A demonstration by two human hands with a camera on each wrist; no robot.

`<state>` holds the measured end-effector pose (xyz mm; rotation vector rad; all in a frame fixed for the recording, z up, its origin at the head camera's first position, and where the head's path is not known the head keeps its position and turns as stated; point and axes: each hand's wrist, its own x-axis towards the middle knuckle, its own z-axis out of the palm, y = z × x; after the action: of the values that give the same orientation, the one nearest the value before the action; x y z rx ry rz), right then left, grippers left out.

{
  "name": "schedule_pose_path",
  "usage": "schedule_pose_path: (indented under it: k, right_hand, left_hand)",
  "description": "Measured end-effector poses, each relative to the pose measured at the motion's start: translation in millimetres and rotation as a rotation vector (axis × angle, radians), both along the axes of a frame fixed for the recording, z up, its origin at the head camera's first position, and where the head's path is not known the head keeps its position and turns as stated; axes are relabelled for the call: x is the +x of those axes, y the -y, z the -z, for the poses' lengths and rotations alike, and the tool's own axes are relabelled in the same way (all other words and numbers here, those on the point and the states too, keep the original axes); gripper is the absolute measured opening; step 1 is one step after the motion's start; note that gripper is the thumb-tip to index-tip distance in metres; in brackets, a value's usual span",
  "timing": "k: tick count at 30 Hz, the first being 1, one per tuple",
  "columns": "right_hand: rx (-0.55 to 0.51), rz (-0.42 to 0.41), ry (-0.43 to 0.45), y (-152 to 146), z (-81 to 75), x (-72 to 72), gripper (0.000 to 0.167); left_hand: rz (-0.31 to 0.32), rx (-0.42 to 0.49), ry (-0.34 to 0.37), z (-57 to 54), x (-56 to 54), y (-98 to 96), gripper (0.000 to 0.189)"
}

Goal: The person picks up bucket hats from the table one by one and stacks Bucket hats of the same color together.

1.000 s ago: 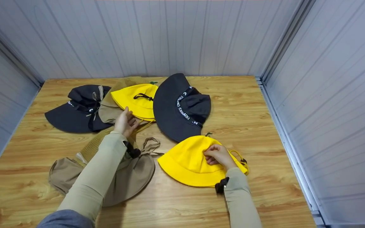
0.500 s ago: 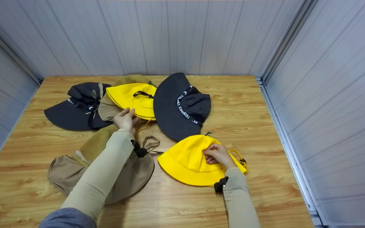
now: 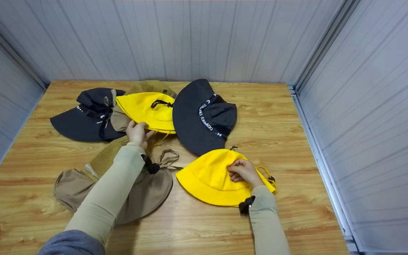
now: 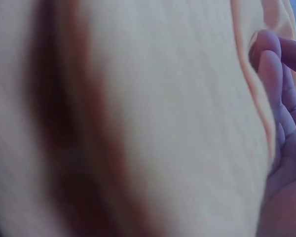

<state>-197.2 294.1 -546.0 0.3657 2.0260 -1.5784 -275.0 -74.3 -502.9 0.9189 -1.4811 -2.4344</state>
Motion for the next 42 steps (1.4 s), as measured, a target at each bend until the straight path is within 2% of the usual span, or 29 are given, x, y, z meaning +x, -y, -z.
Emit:
schedule_pose_path:
  k: [7,15,18,21,23,28,31,34,39,42]
  right_hand:
    - [0.002,-0.015,0.002,-1.7,1.1,0.7,0.015]
    - [-0.003,-0.02,-0.007,-2.6,1.7,-0.6,0.017]
    - [0.004,-0.009,0.014,-2.0,-1.4,-1.3,0.018]
    - [0.03,0.035,0.02,1.3,-8.9,-1.6,0.016]
    - [0.047,0.084,-0.008,6.4,-16.4,-3.1,0.015]
    - [0.044,0.229,-0.167,29.4,-37.1,-7.8,0.013]
    - [-0.036,0.288,-0.243,46.7,-46.8,-12.1,0.012]
    - [-0.165,0.298,-0.274,64.7,-54.2,-19.2,0.013]
    - [-0.362,0.22,-0.248,88.7,-64.1,-33.8,0.032]
    - [-0.478,0.17,-0.191,100.8,-68.8,-43.2,0.044]
  left_hand:
    - [-0.073,0.0,-0.098,-2.2,2.2,2.7,0.051]
    - [-0.16,0.084,-0.141,-24.0,11.9,16.0,0.051]
    - [-0.194,0.114,-0.158,-27.5,13.6,19.6,0.05]
    - [-0.219,0.097,-0.152,-22.3,12.6,21.3,0.049]
    - [-0.236,0.068,-0.141,-18.0,9.9,21.9,0.049]
    - [-0.265,0.04,-0.134,-12.1,5.6,21.5,0.049]
    - [-0.254,0.06,-0.141,-12.1,6.5,21.3,0.051]
    - [-0.245,0.085,-0.138,-18.6,11.8,21.6,0.052]
    - [-0.263,0.085,-0.126,-34.3,23.3,19.5,0.051]
    - [-0.279,0.072,-0.115,-31.8,23.8,19.3,0.051]
